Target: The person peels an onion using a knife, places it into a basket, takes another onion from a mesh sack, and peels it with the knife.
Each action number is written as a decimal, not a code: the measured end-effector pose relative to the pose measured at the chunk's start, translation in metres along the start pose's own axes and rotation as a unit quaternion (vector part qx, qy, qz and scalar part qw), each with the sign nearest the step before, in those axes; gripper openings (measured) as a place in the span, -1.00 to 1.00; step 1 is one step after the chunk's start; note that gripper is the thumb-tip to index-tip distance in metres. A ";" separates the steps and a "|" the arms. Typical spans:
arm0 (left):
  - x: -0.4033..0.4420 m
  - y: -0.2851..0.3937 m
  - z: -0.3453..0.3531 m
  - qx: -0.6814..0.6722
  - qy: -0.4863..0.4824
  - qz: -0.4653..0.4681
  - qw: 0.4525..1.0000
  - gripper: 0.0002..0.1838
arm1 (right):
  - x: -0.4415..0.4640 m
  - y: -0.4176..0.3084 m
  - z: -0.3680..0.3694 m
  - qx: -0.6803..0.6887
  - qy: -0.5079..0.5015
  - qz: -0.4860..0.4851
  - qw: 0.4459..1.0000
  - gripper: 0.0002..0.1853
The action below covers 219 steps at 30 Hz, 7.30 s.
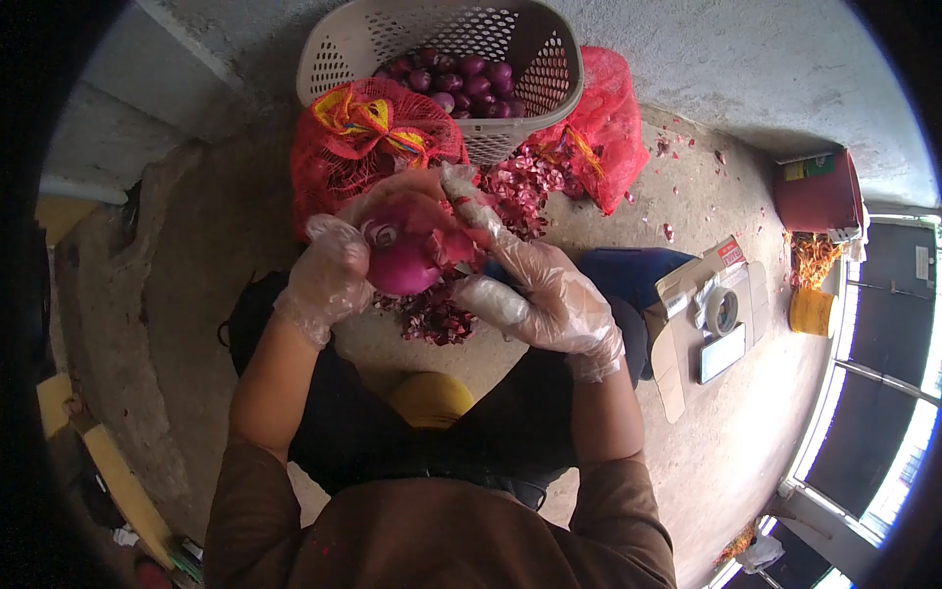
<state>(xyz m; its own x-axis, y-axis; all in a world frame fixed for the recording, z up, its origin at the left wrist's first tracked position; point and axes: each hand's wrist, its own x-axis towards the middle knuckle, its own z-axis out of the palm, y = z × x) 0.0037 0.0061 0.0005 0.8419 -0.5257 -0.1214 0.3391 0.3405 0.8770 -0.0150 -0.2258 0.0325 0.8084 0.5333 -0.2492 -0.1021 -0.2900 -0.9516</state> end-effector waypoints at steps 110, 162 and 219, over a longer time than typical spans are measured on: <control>-0.001 -0.007 0.004 -0.159 0.047 0.126 0.978 -0.03 | 0.017 0.018 0.014 0.186 0.163 -0.071 0.966 -0.45; -0.003 -0.021 0.005 -0.339 0.021 0.000 0.941 -0.17 | 0.020 0.034 0.033 0.297 0.122 -0.135 0.937 -0.37; -0.004 -0.026 0.018 -0.290 0.040 0.034 0.956 0.10 | 0.013 0.031 0.038 0.293 0.007 -0.049 0.955 -0.39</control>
<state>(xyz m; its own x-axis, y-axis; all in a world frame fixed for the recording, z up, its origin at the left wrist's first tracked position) -0.0163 -0.0144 -0.0131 0.8920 -0.4331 -0.1293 0.4383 0.7591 0.4813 -0.0302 -0.1980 -0.0073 0.8385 0.5226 -0.1544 -0.3278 0.2573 -0.9091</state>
